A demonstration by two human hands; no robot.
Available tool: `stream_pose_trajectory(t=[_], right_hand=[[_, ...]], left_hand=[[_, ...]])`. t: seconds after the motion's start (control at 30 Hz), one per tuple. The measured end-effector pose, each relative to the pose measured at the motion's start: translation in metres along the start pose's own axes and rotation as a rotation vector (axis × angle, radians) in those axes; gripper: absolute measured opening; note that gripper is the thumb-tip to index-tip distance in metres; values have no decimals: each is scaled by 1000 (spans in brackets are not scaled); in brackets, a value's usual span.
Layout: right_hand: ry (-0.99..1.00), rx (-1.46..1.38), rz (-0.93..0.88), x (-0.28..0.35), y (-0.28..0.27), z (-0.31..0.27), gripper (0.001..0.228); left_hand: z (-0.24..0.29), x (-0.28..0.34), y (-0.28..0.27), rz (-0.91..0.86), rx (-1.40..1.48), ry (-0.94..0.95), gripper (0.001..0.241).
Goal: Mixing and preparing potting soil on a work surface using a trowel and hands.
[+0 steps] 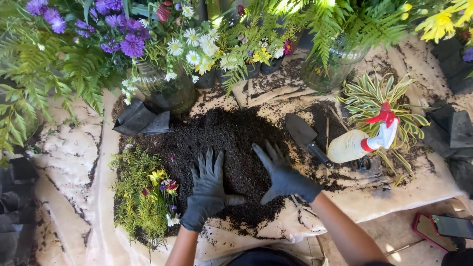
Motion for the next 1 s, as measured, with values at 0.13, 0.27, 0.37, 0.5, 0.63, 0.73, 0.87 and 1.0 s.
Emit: stream_pose_trajectory(t=[0.13,0.27,0.37,0.5,0.63,0.73,0.87,1.0], right_hand=[[-48,193,334,-36,58,31,177],[-93,287,680,-45,76,39,149],[38,293,686,-35,59,10,123],[65,478,881,-40,59,11,99],[119,-84,697,-43,47,16,112],[9,-1075,586,-106,69,99,76],[-199,-2247,251,-117,63,99,36],[-335,-2149,117,-97,20,41,39]], left_hand=[[-32,-34,81,574,-262,175,181],[-31,-47,92,507,-118,68,164],[-7,-23,59,611,-25,120,79],[-15,-44,72,641,-43,74,84],[-36,-70,83,652,40,126,76],[-27,-45,44,634,403,264,73],[-15,-16,-2,505,750,214,65],[-4,-19,-23,533,746,303,66]])
Point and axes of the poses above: each hand's wrist, its own x-axis away from the middle knuckle, its own y-axis out of the palm, z = x × y, the point moved 1 cm from there along -x, towards the middle knuckle, and after that the axes turned 1 degree about x, right-handed, at the moved point
